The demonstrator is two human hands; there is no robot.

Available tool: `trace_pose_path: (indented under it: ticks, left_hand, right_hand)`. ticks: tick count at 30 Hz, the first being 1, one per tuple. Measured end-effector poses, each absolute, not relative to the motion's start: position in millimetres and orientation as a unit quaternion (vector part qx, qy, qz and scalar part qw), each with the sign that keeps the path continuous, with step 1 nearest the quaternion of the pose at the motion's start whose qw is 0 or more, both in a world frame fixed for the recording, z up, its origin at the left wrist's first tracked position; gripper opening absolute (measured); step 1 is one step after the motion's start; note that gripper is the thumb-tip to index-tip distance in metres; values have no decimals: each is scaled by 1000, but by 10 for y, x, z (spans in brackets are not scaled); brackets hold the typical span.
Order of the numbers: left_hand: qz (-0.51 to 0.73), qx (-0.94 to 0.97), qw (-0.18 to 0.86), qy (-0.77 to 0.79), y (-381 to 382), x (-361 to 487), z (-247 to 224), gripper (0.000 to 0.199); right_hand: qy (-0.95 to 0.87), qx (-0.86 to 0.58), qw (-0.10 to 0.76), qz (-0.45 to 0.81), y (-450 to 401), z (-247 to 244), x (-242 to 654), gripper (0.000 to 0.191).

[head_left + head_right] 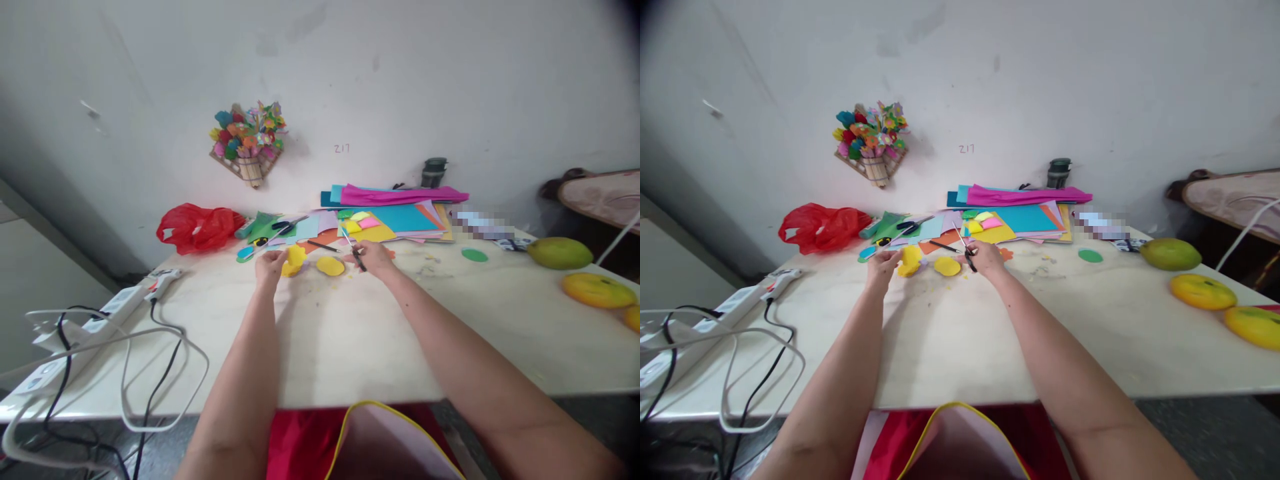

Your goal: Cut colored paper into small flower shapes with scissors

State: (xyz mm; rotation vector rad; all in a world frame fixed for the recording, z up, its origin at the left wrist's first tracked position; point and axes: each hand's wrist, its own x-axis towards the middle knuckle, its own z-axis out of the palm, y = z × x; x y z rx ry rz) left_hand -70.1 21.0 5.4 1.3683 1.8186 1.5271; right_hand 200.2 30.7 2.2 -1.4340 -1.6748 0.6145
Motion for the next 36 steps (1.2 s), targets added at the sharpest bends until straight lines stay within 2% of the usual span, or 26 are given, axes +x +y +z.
trace_pose_path:
  ticks: [4,9,11,14,17,20,25,31,36]
  left_hand:
    - [454,494,119,732,210,-727,5,31]
    - [349,486,90,796,182,-684,-1,33]
    - [351,506,59,786,187,-659,-23,41]
    - [336,570,39,749,213,-618,-84,65]
    - [273,646,48,711,244,-584,-157,77]
    - [225,706,38,671,271,-566,-220,65]
    - [237,707,15,666,310,-558,-275,37]
    - [287,689,3,665,294,-524,-236,36]
    - [378,683,7,625,208,-391,-119,27]
  right_hand:
    - [-704,-624,308,144,308,49,2086,30]
    - [-731,-633,233,104,304,85,2154,33]
    - [-730,-644,210,89,301,99,2179,36]
    - [-721,-666,180,65,277,126,2206,38]
    - [-719,-676,152,52,239,156,2210,31]
    - [-723,-678,127,35,205,179,2189,25]
    - [-723,-682,101,44,155,213,2150,24]
    - [-744,-658,81,77,115,278,2182,31]
    - [-808,-575,127,4,63,240,2056,42]
